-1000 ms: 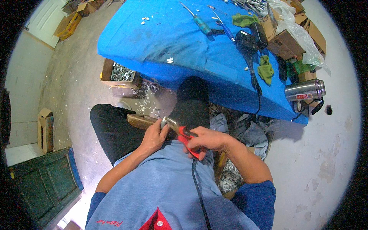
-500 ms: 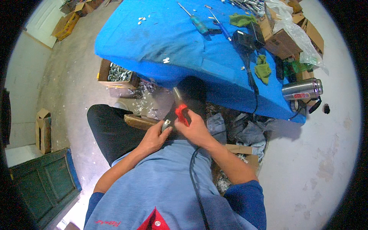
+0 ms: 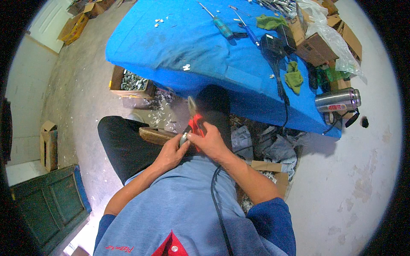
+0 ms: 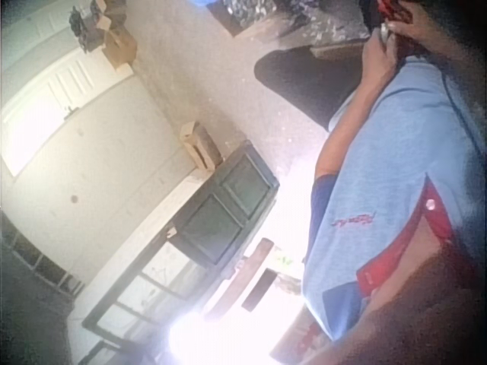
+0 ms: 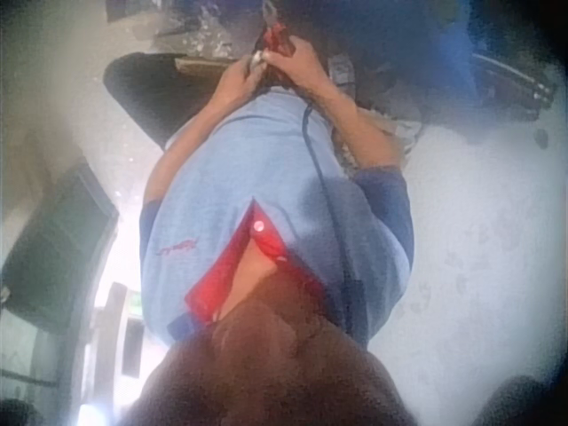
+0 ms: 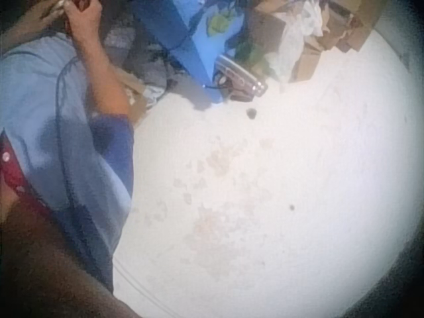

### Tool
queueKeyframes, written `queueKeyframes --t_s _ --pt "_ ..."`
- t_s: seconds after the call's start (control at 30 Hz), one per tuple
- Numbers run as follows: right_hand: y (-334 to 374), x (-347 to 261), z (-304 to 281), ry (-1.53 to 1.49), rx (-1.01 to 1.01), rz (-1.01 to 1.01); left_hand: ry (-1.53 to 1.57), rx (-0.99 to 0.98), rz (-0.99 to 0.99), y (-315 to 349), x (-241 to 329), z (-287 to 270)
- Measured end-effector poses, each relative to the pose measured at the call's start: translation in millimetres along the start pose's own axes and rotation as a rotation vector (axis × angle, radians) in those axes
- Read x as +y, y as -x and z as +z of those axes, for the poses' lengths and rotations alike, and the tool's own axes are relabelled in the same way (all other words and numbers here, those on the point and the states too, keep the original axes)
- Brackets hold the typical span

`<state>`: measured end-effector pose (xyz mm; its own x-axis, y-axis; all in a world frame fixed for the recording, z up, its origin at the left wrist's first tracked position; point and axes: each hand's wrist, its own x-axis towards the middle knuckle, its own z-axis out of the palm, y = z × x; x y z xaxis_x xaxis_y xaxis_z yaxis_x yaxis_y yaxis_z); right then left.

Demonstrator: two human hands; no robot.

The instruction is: The person scrapes a metal component with a screwdriver and then uses pliers to crimp and fit a small white part onto it while working on their lap.

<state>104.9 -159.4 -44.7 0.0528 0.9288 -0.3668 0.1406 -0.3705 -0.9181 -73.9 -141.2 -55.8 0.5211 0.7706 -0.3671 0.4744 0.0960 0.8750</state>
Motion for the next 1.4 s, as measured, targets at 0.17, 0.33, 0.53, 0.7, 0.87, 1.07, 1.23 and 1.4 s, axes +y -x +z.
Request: queueKeyframes --t_s 0.17,0.33,0.53,0.7,0.87,1.07,1.23,1.4 --pt "-7.8 10.7 1.3 0.166 0.016 -0.060 -0.019 0.047 0.036 0.1 -8.5 4.1" --pt "-11.4 5.8 -0.1 -0.124 -0.100 0.076 -0.026 0.033 0.005 1.7 -1.0 1.6" --pt "-15.6 11.0 -0.9 -0.316 -0.171 0.155 0.032 0.031 0.017 1.6 -1.5 4.2" --pt "-15.6 19.0 -2.1 -0.383 -0.204 0.157 0.102 0.014 0.018 1.1 -6.1 8.5" --pt "-10.7 3.9 -12.0 -0.209 -0.215 0.142 0.094 -0.062 -0.037 0.5 1.8 5.2" --pt "-14.7 -5.0 -21.5 -0.140 -0.289 0.108 0.152 -0.036 0.009 2.6 3.5 3.1" --pt "-0.6 -24.8 -48.8 -0.214 -0.530 0.217 0.242 0.020 -0.006 3.6 -8.2 -0.3" --pt "19.3 -42.6 -70.5 -0.106 -0.811 0.364 0.250 0.061 0.036 6.5 -11.0 -0.4"
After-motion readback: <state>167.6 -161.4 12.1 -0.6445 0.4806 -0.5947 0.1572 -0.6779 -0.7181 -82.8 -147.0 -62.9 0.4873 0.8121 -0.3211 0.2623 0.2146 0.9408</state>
